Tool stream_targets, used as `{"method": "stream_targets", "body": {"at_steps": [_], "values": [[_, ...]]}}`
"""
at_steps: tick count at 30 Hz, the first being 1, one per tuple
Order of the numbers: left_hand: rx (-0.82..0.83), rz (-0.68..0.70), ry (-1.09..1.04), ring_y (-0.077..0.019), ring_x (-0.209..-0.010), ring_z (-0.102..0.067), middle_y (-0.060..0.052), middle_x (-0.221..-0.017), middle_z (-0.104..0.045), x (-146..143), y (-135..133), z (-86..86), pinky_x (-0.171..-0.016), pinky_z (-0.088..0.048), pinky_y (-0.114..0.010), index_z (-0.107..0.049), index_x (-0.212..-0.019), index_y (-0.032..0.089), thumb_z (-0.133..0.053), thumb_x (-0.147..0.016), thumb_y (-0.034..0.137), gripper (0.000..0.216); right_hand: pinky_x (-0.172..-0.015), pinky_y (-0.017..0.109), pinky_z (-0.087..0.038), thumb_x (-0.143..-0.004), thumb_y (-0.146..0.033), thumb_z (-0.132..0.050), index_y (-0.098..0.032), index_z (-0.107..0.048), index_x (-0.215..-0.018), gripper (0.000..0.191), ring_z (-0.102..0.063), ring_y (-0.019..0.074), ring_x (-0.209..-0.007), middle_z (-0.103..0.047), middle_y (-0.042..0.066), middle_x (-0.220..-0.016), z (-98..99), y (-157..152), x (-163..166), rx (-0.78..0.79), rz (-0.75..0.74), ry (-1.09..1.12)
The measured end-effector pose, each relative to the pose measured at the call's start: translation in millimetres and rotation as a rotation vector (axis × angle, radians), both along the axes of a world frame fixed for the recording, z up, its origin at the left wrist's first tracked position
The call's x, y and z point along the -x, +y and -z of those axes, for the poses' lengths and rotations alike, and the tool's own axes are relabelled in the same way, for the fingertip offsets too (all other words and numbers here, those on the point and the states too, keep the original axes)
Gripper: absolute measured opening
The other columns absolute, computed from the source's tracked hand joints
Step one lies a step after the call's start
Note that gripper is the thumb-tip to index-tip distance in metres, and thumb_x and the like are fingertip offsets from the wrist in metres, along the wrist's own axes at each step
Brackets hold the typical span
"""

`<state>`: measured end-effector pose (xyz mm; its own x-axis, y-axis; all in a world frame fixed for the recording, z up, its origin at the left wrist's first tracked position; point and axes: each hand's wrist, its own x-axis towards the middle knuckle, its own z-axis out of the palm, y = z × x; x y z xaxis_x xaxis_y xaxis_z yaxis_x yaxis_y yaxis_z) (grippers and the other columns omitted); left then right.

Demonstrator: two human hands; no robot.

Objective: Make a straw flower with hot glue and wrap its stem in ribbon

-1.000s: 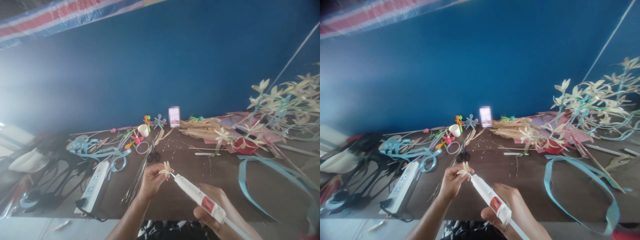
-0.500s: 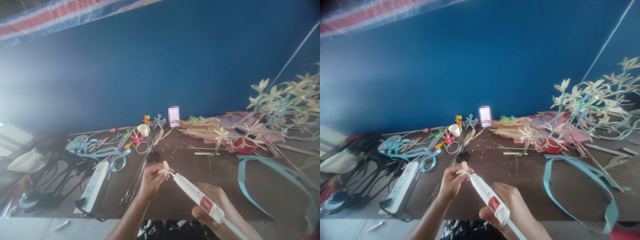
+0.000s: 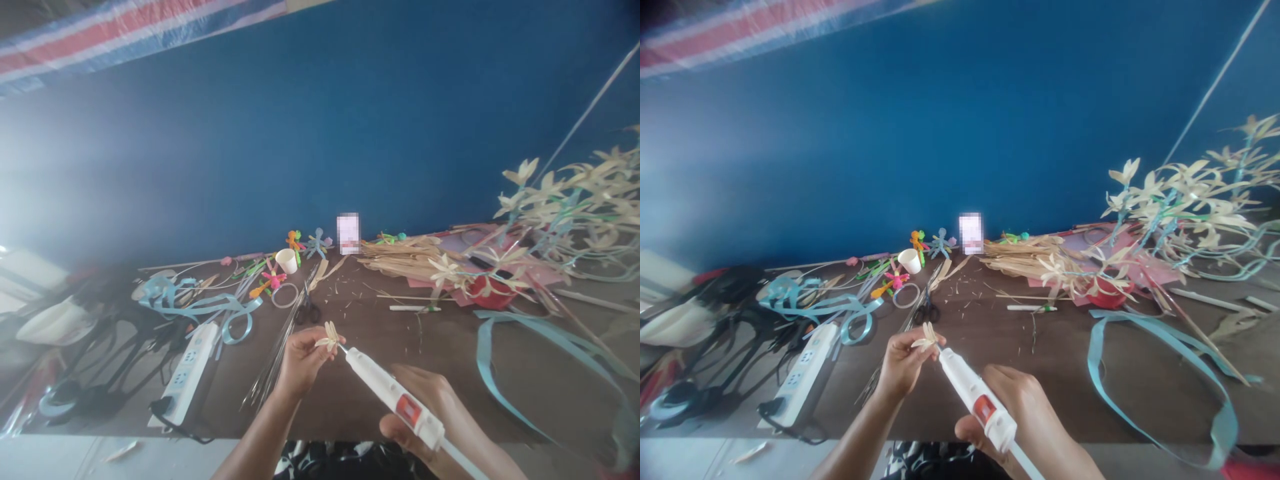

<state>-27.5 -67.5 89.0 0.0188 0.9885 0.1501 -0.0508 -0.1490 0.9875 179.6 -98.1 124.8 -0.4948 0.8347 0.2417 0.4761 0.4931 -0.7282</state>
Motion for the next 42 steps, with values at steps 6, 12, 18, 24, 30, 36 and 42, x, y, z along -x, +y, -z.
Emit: {"method": "stream_targets", "body": {"at_steps": [6,12,18,24,30,36,42], "values": [[-0.012,0.014,0.033,-0.0130,-0.058,-0.053,-0.007,-0.069,-0.065,0,0,-2.9,-0.054,-0.039,-0.024,-0.063,-0.059,0.013,-0.059,-0.071,0.019,0.014,-0.042,0.021,-0.027,-0.075,-0.063,-0.034,-0.018,-0.037,-0.058,0.048,-0.036,0.0092,-0.046,-0.039,-0.002,-0.055,2.7,0,-1,-0.018,-0.003,0.028],[-0.016,0.000,0.083,-0.0157,-0.062,-0.056,-0.007,-0.067,-0.065,1,-1,-4.6,-0.057,-0.041,-0.026,-0.062,-0.056,0.013,-0.060,-0.070,0.022,0.017,-0.044,0.022,-0.029,-0.077,-0.060,-0.035,-0.019,-0.033,-0.060,0.045,-0.037,0.0094,-0.047,-0.039,-0.002,-0.059,0.7,0,-1,-0.026,-0.036,0.011],[-0.027,0.002,0.105,-0.0167,-0.064,-0.057,-0.008,-0.068,-0.065,1,-2,-7.5,-0.059,-0.042,-0.027,-0.061,-0.053,0.014,-0.059,-0.070,0.023,0.019,-0.049,0.024,-0.033,-0.076,-0.063,-0.033,-0.020,-0.036,-0.065,0.045,-0.041,0.0117,-0.053,-0.041,0.000,-0.066,-6.5,-1,-1,0.012,-0.084,-0.014],[-0.038,0.011,0.111,-0.0160,-0.064,-0.057,-0.007,-0.069,-0.065,2,-1,-7.6,-0.059,-0.041,-0.026,-0.063,-0.057,0.014,-0.059,-0.071,0.020,0.015,-0.048,0.024,-0.030,-0.074,-0.059,-0.043,-0.019,-0.036,-0.062,0.042,-0.041,0.0111,-0.051,-0.041,-0.001,-0.064,-4.3,-1,-1,0.015,-0.067,-0.022],[-0.026,-0.009,0.101,-0.0166,-0.064,-0.058,-0.007,-0.068,-0.065,2,-2,-5.4,-0.057,-0.041,-0.025,-0.063,-0.057,0.013,-0.059,-0.070,0.021,0.016,-0.046,0.024,-0.026,-0.072,-0.063,-0.042,-0.020,-0.033,-0.060,0.046,-0.039,0.0096,-0.048,-0.040,-0.002,-0.062,-0.4,0,-2,0.007,-0.047,-0.033],[-0.021,0.000,0.107,-0.0176,-0.064,-0.058,-0.008,-0.068,-0.065,2,-2,-6.1,-0.057,-0.042,-0.026,-0.063,-0.055,0.014,-0.060,-0.069,0.021,0.016,-0.044,0.023,-0.024,-0.073,-0.066,-0.037,-0.020,-0.031,-0.057,0.049,-0.036,0.0090,-0.047,-0.038,-0.002,-0.059,-1.0,1,0,-0.023,-0.037,0.009],[-0.004,-0.019,0.088,-0.0150,-0.060,-0.056,-0.007,-0.068,-0.065,2,-1,-4.9,-0.053,-0.040,-0.024,-0.062,-0.055,0.013,-0.060,-0.069,0.021,0.016,-0.043,0.025,-0.027,-0.072,-0.071,-0.022,-0.020,-0.031,-0.057,0.054,-0.035,0.0097,-0.046,-0.036,-0.002,-0.059,-2.4,-4,-1,-0.037,0.021,0.158]]}}
